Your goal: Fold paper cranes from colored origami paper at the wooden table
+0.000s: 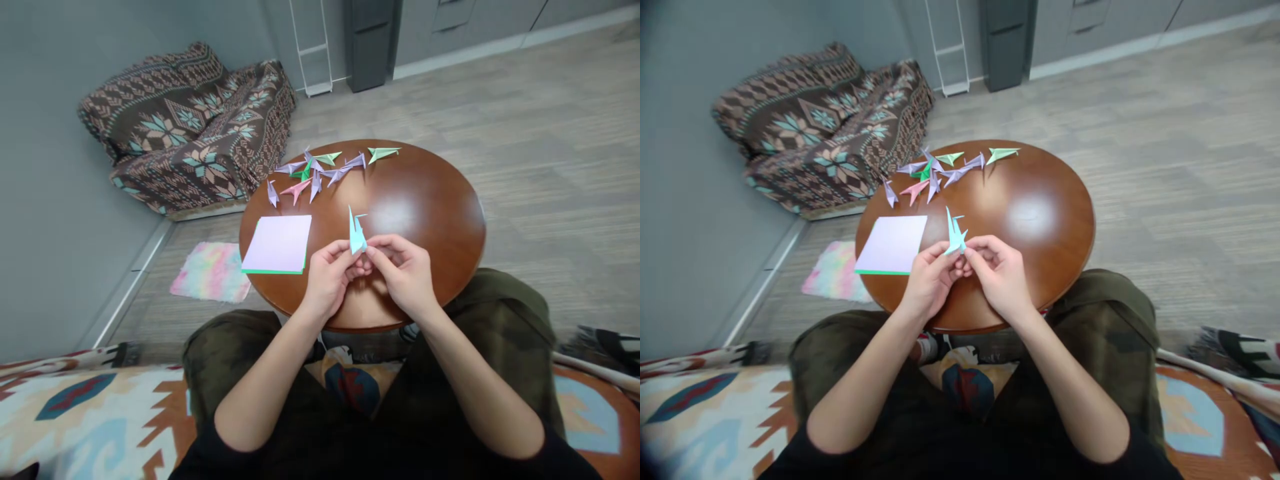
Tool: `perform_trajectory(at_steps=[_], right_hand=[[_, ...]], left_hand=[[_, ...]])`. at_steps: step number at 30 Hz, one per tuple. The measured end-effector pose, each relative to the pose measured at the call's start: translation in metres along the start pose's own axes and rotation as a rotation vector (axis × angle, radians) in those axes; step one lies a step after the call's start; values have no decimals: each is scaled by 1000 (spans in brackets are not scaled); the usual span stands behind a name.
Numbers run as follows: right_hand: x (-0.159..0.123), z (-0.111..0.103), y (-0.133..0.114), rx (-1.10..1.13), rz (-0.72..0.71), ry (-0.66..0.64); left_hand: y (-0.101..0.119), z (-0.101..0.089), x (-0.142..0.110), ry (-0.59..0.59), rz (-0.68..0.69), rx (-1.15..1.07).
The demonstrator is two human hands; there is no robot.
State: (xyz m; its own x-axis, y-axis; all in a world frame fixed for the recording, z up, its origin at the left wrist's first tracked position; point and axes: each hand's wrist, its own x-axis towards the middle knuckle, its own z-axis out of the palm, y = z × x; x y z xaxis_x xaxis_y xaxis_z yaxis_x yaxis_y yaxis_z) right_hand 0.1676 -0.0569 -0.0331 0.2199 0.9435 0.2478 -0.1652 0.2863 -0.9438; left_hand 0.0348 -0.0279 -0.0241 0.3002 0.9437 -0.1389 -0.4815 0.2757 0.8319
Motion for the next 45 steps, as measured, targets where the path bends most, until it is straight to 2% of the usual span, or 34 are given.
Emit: perform_trajectory(at_steps=[4, 8, 13, 17, 21, 24, 26, 29, 32, 37, 41, 45], right_hand=[[-1, 0, 0, 20, -2, -21], [-1, -1, 0, 43, 2, -38], [0, -2, 2, 41, 17, -52], [-1, -1, 2, -11, -1, -50], [-5, -1, 4, -122, -56, 1], [-7, -3, 5, -270, -166, 41], [-6, -5, 5, -349, -229, 17], [-5, -8, 2, -378, -246, -13], [-6, -7, -3, -293, -177, 3], [-7, -2, -12, -26, 92, -42], [-5, -2, -15, 114, 258, -45], [-4, -2, -15, 174, 337, -25]], left_hand=[[3, 1, -1, -2, -44, -44], [6, 2, 0, -14, -151, -123], [11, 2, 2, 42, -284, -234], [10, 0, 2, 20, -297, -241], [6, 0, 0, -3, -191, -149], [3, 0, -1, 20, -66, -3], [1, -2, 0, 35, 52, 131], [-2, -7, 2, 35, 173, 294], [-3, -9, 3, 43, 200, 343], [-2, -4, 0, 40, 307, 439], [-3, -5, -2, 48, 457, 586], [-3, -8, -6, 71, 652, 836]])
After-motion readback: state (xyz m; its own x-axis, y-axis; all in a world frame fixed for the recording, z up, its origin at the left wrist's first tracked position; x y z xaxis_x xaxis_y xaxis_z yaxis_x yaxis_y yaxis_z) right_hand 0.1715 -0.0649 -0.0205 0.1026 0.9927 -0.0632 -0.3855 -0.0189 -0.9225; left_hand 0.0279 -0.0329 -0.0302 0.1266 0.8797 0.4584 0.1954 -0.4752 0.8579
